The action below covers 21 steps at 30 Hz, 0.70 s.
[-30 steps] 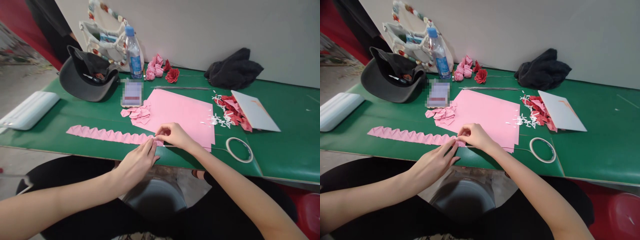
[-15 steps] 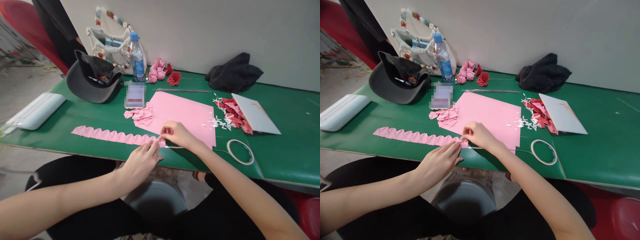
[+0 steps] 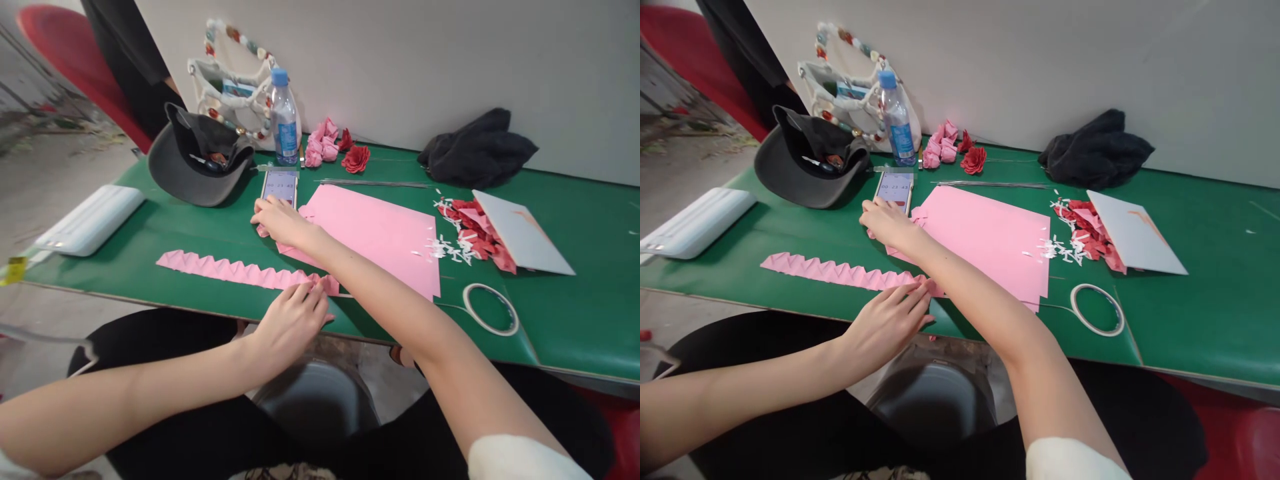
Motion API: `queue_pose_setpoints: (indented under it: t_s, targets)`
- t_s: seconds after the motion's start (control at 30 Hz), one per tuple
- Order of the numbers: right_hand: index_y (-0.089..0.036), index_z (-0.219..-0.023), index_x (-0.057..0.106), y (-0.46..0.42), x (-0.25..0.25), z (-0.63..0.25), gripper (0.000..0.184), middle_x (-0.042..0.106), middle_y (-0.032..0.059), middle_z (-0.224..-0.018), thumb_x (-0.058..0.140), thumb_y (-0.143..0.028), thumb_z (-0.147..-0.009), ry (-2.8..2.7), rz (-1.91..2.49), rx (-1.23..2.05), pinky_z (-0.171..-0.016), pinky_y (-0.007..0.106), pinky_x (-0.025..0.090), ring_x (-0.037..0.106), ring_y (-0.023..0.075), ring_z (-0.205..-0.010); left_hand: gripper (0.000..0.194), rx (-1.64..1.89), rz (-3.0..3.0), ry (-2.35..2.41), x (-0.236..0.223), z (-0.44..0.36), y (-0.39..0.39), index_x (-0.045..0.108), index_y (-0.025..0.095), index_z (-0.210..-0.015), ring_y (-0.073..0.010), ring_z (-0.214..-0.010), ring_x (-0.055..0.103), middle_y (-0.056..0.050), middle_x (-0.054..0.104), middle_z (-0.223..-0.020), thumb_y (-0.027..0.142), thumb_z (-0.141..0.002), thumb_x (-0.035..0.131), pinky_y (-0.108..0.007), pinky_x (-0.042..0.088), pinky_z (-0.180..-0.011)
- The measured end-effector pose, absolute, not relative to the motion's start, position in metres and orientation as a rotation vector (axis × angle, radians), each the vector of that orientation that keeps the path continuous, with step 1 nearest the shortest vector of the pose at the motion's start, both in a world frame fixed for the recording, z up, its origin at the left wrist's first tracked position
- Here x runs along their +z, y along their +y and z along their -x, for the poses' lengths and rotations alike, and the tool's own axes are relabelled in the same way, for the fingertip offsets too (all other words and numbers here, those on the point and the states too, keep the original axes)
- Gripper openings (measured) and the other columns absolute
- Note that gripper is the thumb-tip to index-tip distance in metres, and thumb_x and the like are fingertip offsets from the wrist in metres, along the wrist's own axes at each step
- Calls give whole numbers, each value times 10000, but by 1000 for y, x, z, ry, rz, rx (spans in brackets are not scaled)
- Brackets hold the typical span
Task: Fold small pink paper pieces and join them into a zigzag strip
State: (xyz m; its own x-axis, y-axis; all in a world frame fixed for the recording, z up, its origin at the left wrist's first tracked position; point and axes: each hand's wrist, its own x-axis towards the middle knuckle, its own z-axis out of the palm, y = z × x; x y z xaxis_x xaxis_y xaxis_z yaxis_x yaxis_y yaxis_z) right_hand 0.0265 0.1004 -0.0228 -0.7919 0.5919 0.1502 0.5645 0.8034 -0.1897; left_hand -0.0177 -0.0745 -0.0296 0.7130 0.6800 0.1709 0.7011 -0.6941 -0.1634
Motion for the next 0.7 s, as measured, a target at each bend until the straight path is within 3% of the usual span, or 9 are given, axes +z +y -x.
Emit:
queue_pose_setpoints:
  t_s: [0.37,0.57,0.7]
  targets:
    - [-177,-775,564,116,-18,-25,118,589,32,-974,572,-62,-802,-2905,756,237,-762,338,266,438,221,-935,345,-55,2686,-1130,-31,19,-78,579,65,-1170,-285,-1106,558,-188,581,-1252,273,-951,412,-390,466,-890]
    - [-191,-849,565,117,-4,-30,134,598,25,-1008,651,-117,-779,-2911,766,514,-790,327,286,443,222,-985,387,-42,2676,-1108,-31,19,-79,553,43,-1204,-290,-1123,552,-209,559,-1272,292,-964,378,-394,459,-890]
    - [-197,-940,567,112,5,-29,183,595,34,-906,655,-153,-787,-2933,806,576,-806,335,305,448,229,-985,388,-43,2676,-1115,-32,20,-78,554,56,-1206,-289,-1113,556,-200,559,-1275,309,-960,393,-389,458,-880]
